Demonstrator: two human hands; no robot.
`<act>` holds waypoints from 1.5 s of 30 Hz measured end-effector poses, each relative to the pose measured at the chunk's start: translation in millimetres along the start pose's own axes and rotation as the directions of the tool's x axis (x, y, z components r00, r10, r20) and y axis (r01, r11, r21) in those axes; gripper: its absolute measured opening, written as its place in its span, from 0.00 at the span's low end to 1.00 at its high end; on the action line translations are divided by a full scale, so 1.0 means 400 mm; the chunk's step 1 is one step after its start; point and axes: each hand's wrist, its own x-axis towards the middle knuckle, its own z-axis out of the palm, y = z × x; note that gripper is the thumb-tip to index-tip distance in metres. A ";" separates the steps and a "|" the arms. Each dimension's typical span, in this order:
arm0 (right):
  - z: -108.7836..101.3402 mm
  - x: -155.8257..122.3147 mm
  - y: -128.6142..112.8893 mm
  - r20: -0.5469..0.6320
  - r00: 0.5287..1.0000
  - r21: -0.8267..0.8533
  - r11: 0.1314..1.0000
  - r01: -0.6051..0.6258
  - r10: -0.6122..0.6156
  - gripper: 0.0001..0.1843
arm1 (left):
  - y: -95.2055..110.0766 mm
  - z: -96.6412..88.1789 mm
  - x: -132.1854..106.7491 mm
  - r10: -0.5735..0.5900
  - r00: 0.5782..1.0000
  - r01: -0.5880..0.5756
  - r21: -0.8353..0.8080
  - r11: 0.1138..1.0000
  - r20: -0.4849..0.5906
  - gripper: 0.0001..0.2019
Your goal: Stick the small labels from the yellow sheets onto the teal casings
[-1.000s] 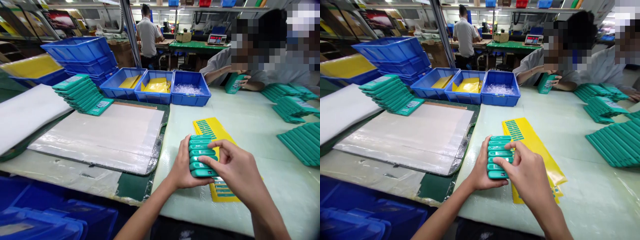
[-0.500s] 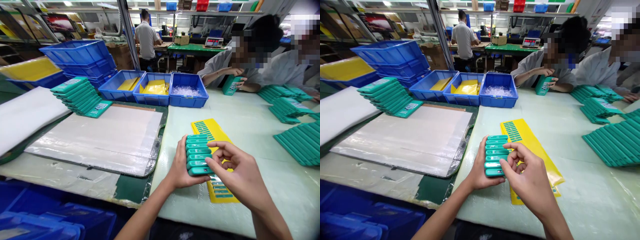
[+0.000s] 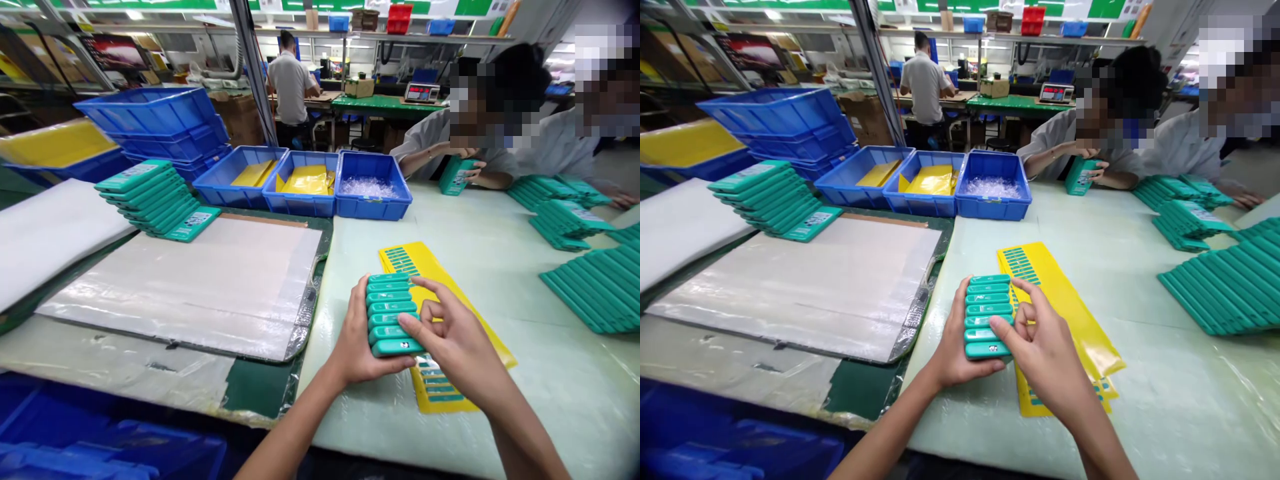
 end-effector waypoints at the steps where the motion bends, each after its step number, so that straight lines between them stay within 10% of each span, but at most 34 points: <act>1: 0.003 0.000 0.009 -0.003 1.000 -0.007 1.000 0.022 -0.022 0.42 | 0.000 -0.001 0.001 -0.006 1.000 0.006 -0.008 1.000 0.000 0.74; 5: -0.034 0.077 0.090 -0.065 0.997 -0.041 0.999 0.031 -0.034 0.39 | 0.006 -0.005 0.004 -0.012 1.000 0.012 -0.016 1.000 -0.006 0.74; 8: -0.074 0.193 0.188 -0.356 0.934 -0.177 0.984 -0.025 -0.040 0.31 | 0.009 -0.006 0.004 0.002 1.000 -0.002 -0.015 1.000 -0.007 0.73; 14: -0.065 0.293 0.302 -0.336 0.935 -0.340 0.941 -0.007 -0.114 0.22 | 0.009 -0.006 0.000 -0.010 1.000 0.010 0.003 1.000 -0.006 0.74; 33: -0.190 0.194 0.138 -0.042 0.995 -0.123 0.989 0.079 -0.085 0.15 | 0.008 -0.003 0.001 0.002 1.000 -0.002 0.019 1.000 0.008 0.75; 39: -0.078 -0.003 -0.019 -0.188 0.949 -0.041 0.968 0.249 -0.252 0.21 | 0.016 -0.002 0.004 0.000 1.000 0.000 0.032 0.999 0.009 0.76; 45: 0.002 -0.079 -0.037 -0.086 0.979 -0.096 0.980 0.175 -0.183 0.17 | 0.021 0.000 0.010 0.008 1.000 -0.008 0.025 1.000 -0.004 0.75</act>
